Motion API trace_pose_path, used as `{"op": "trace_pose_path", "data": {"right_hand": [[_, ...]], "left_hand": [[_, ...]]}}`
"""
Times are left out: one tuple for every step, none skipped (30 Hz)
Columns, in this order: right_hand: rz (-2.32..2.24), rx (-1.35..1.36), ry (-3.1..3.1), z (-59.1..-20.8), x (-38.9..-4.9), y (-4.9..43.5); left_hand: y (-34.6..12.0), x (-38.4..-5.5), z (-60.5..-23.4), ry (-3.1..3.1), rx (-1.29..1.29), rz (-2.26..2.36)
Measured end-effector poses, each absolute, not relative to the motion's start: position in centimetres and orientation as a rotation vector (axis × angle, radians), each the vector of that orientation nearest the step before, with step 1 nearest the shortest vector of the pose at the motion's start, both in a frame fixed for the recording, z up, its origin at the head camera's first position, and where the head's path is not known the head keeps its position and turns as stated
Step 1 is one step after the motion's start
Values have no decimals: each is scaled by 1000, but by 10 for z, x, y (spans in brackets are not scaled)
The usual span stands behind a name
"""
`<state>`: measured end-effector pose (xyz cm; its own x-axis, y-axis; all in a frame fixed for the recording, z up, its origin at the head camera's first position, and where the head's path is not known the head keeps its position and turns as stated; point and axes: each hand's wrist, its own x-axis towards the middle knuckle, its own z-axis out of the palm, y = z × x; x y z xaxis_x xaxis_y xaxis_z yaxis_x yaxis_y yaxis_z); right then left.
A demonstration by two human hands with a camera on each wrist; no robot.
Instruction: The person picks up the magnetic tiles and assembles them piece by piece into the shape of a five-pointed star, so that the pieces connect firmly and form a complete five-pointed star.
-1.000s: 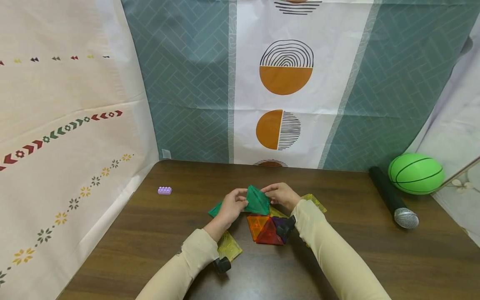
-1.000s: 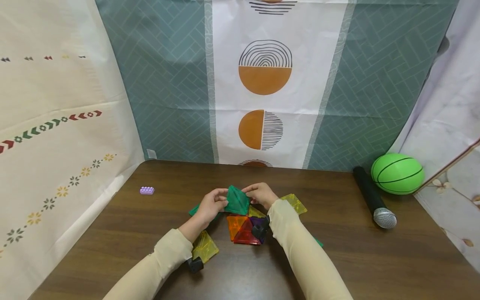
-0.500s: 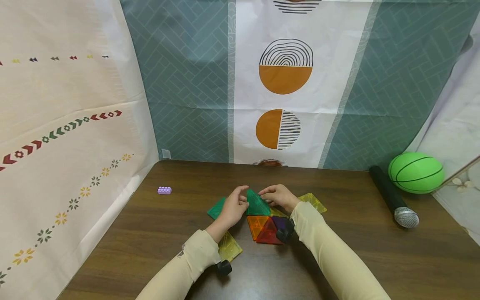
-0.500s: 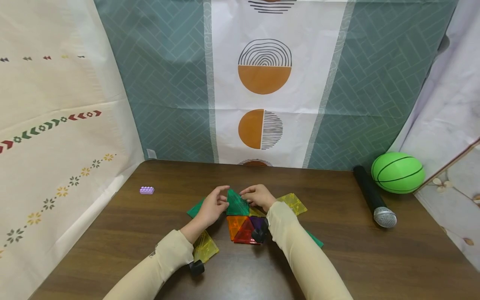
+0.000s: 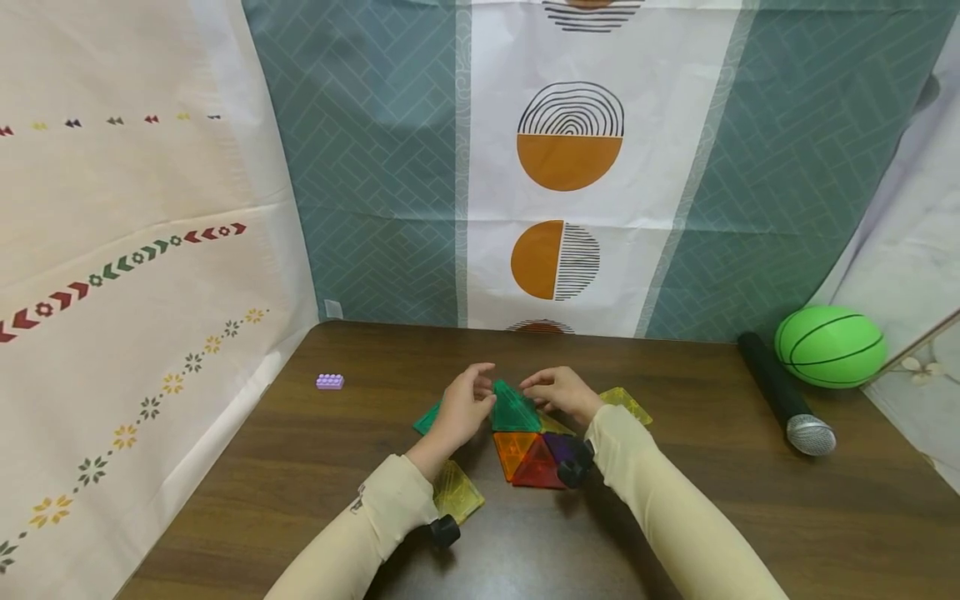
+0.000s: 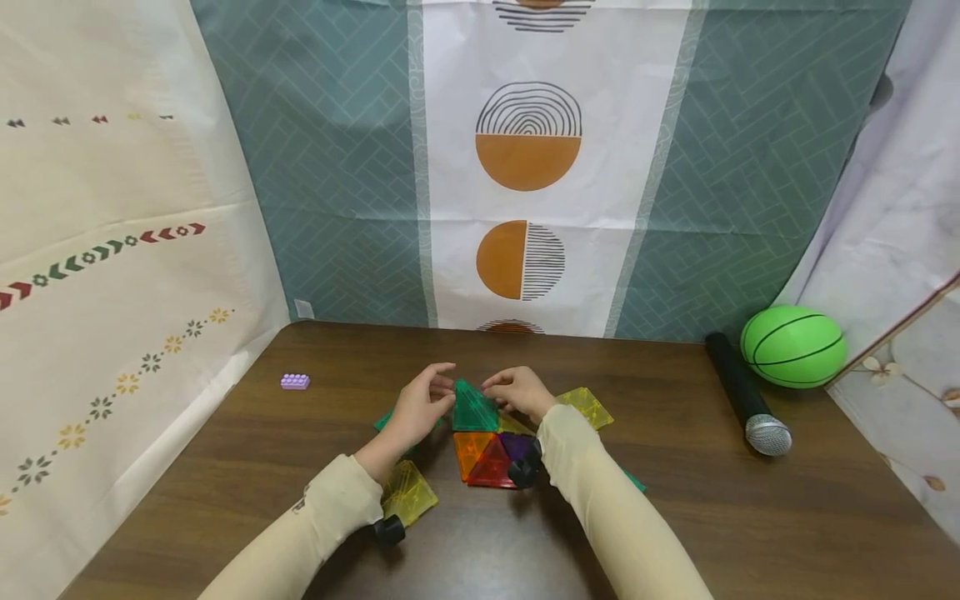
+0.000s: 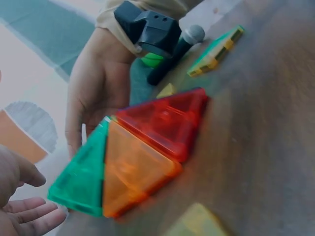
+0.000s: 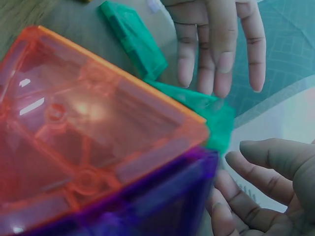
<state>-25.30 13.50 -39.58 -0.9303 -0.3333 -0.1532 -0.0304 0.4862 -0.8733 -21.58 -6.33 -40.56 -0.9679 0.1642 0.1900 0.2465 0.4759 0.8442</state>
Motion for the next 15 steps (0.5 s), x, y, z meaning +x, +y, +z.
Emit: {"op": "trace_pose_path", "data": {"right_hand": [[-1422, -316, 2438, -394, -252, 136], [-1422, -319, 2443, -391, -252, 138], [-1422, -323, 2450, -389, -251, 139], [-1423, -328, 2457, -386, -250, 141], [-1420, -330, 2469, -383, -250, 143], [-1417, -331, 2477, -379, -249, 144], [-1408, -339, 2490, -376, -248, 146], [-1393, -357, 2505, -372, -248, 148], [-1370, -380, 2527, -369, -247, 151], [-1355, -387, 2545, -366, -247, 153], [-1337, -389, 2562, -362, -247, 156], [-1323, -389, 2576, -359, -246, 159], [-1302, -391, 2595, -356, -246, 162], [-1291, -381, 2609, -354, -246, 166], [-1279, -372, 2624, -352, -246, 169]], "left_hand": [[-63, -216, -403, -2621, -375, -1509], [-62, -217, -400, -2615, -394, -1487], [-61, -217, -397, -2611, -413, -1471], [-60, -218, -394, -2605, -433, -1458], [-59, -219, -391, -2602, -455, -1445], [-57, -220, -388, -2601, -481, -1426], [-56, -221, -384, -2600, -500, -1412], [-54, -222, -381, -2599, -517, -1403], [-52, -223, -378, -2600, -531, -1393], [-49, -224, -375, -2603, -548, -1380], [-47, -225, -372, -2608, -561, -1366], [-44, -226, -369, -2616, -574, -1351], [-41, -227, -366, -2624, -583, -1343], [-38, -229, -364, -2633, -594, -1337], [-34, -230, -362, -2643, -602, -1333]]}}
